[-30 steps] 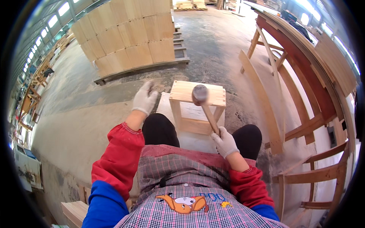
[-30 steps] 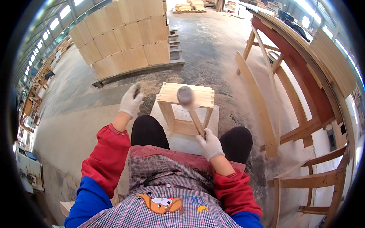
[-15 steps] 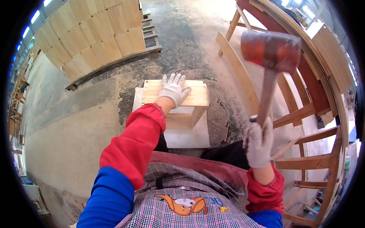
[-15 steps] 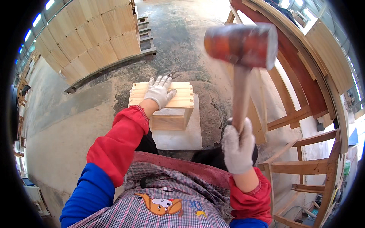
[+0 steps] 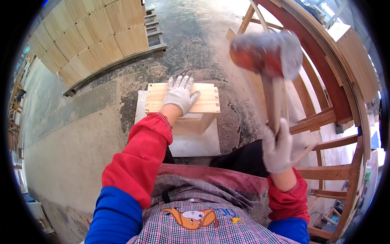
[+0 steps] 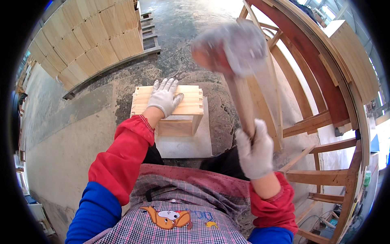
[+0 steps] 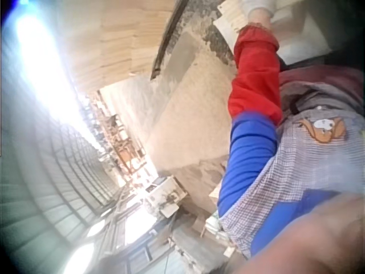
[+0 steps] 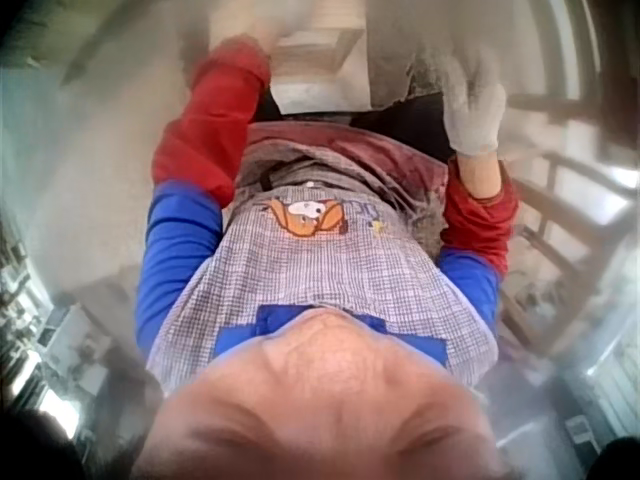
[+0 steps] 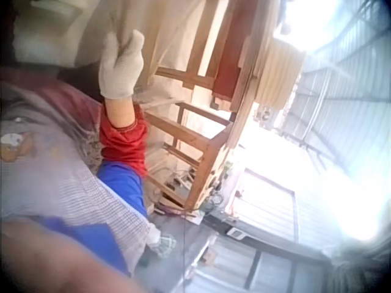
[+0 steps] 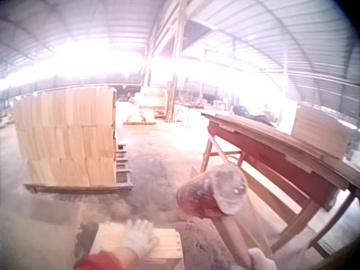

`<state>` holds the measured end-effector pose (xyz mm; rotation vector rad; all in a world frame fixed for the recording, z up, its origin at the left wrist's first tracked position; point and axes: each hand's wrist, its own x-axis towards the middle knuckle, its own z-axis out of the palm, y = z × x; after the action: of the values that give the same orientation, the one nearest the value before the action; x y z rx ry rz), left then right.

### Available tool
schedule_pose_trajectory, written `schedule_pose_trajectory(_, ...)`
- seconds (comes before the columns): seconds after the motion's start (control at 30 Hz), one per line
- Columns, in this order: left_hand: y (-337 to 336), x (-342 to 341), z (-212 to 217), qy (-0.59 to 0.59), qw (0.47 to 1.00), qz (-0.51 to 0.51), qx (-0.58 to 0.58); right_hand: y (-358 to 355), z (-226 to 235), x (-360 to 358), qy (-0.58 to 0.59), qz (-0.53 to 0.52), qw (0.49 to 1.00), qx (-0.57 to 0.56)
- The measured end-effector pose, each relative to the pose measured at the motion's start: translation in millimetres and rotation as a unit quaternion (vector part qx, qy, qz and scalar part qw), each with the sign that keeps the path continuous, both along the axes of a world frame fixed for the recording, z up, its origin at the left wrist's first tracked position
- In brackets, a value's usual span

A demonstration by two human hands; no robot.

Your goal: The person assembles a small wooden box by fitting pieces together and tapping them with a mallet. They then use a hammer to drive nails into the box, occasionally wiping the surface with a cloth.

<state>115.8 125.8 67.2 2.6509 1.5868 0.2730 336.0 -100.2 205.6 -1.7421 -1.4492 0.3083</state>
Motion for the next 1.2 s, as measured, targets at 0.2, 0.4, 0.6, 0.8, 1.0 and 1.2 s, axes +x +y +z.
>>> schedule_pose_trajectory(0.2, -2.2, 2.0, -1.5, -0.007, 1.0, -0.006, 0.019, -16.8, -92.9, 40.7, -0.107, -0.018, 0.976, -0.189)
schedule_pose_trajectory(0.4, -3.6, -0.3, -1.8, 0.013, 1.0, 0.003, 0.013, 2.4, -12.0, 22.0, 0.06, -0.033, 0.996, -0.051)
schedule_pose_trajectory(0.6, 2.0, 4.5, -0.3, -0.001, 1.0, -0.016, 0.019, -5.4, -88.0, 24.9, -0.171, 0.028, 0.951, -0.255)
schedule_pose_trajectory(0.8, 3.9, 3.1, 0.1, 0.009, 1.0, -0.009, 0.025, 22.0, -36.1, 43.7, -0.042, -0.026, 0.992, -0.115)
schedule_pose_trajectory(1.0, 7.9, 8.9, -1.0, -0.002, 1.0, -0.016, 0.022, -2.0, -62.2, 22.3, -0.04, -0.005, 0.998, -0.055)
schedule_pose_trajectory(1.2, 5.7, 6.6, -5.4, -0.006, 0.999, -0.02, 0.032, 8.4, -49.0, 59.6, -0.148, -0.042, 0.969, -0.192)
